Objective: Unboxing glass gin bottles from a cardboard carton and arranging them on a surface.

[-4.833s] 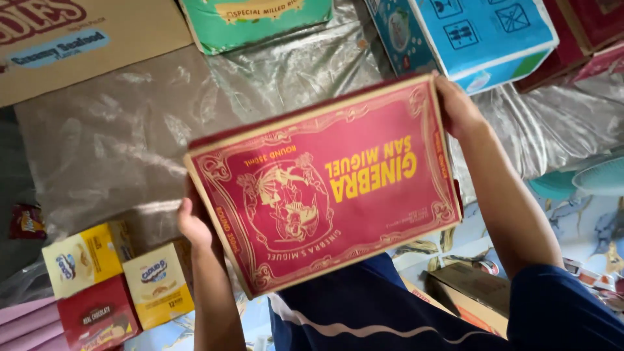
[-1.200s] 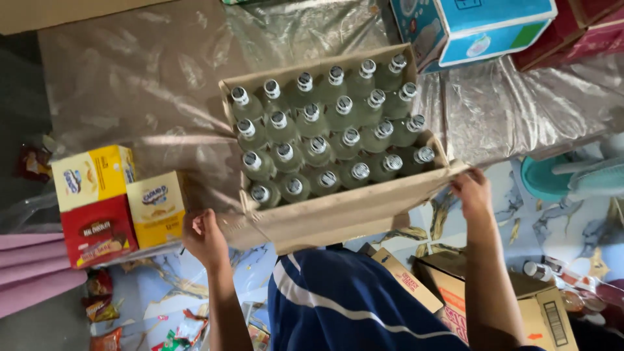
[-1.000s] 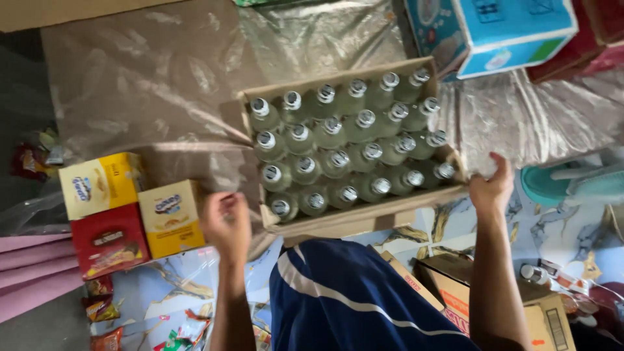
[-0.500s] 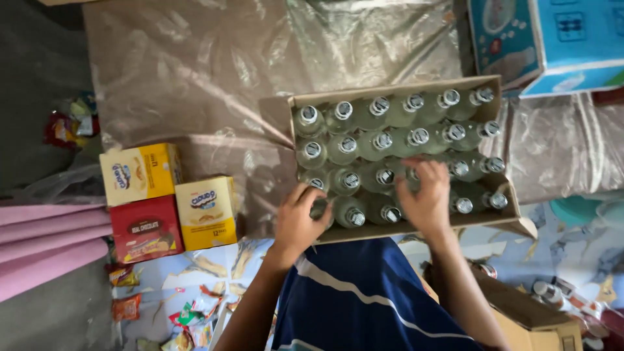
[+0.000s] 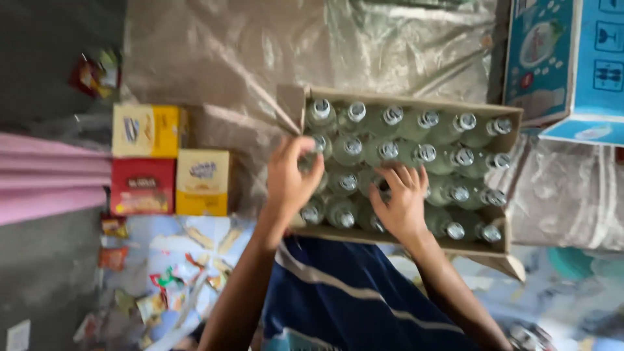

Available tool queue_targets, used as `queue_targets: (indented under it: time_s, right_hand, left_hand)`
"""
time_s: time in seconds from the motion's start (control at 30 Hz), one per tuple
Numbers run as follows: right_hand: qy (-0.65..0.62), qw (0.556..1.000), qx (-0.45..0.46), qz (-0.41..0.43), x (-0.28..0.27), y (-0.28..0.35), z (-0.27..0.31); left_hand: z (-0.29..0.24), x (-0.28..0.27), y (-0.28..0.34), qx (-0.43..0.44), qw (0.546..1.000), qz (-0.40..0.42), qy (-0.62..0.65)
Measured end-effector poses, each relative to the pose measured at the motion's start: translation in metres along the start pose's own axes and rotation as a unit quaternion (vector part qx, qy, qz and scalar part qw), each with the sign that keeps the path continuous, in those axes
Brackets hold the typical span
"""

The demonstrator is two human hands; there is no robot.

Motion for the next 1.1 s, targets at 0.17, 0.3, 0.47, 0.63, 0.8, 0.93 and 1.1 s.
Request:
queue_targets:
  time_s: [0.17,0.3,0.47,0.63,0.8,0.93,1.1]
  right_hand:
    - [0.005,0.997,-0.071,-0.005,-0.012,-0.032,0.020]
    - [0.019,0.999,-0.012,0.040,-0.002,-0.061,0.013]
    - [-0.024,1.000,-0.018,-0.002,0.028,-0.097,0.007]
    - [-0.053,0.999,0.001,-0.001,0.066,-0.122,-0.003]
    - [-0.054,0.993,0.106,-0.012,0.067,-0.119,-0.003]
    - [-0.009,0.996,0.084,-0.032,0.070,-0.118,-0.008]
    - [0.037,0.993,0.110,-0.036,0.050,-0.123,0.008]
  left_hand:
    - [0.010,0.017,-0.014,-0.005,0.999,0.001,-0.043]
    - [0.035,0.036,-0.030,-0.037,0.990,0.049,-0.127]
    - [0.061,0.061,-0.061,0.005,0.980,0.083,-0.181]
    - [0.087,0.084,-0.077,0.005,0.966,0.115,-0.230]
    - [0.093,0.082,-0.076,-0.022,0.975,0.128,-0.177]
    - [0.084,0.073,-0.076,0.011,0.979,0.142,-0.148]
    - [0.085,0.075,-0.080,0.027,0.969,0.191,-0.154]
Point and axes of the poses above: each hand's wrist, its own y-axis away from the middle knuckle, its own x-axis out of the palm, z = x × y, the point moved 7 cm from there along -y, towards the middle knuckle, and after that the axes turned 3 degrees about -z, right-handed, at the moved point
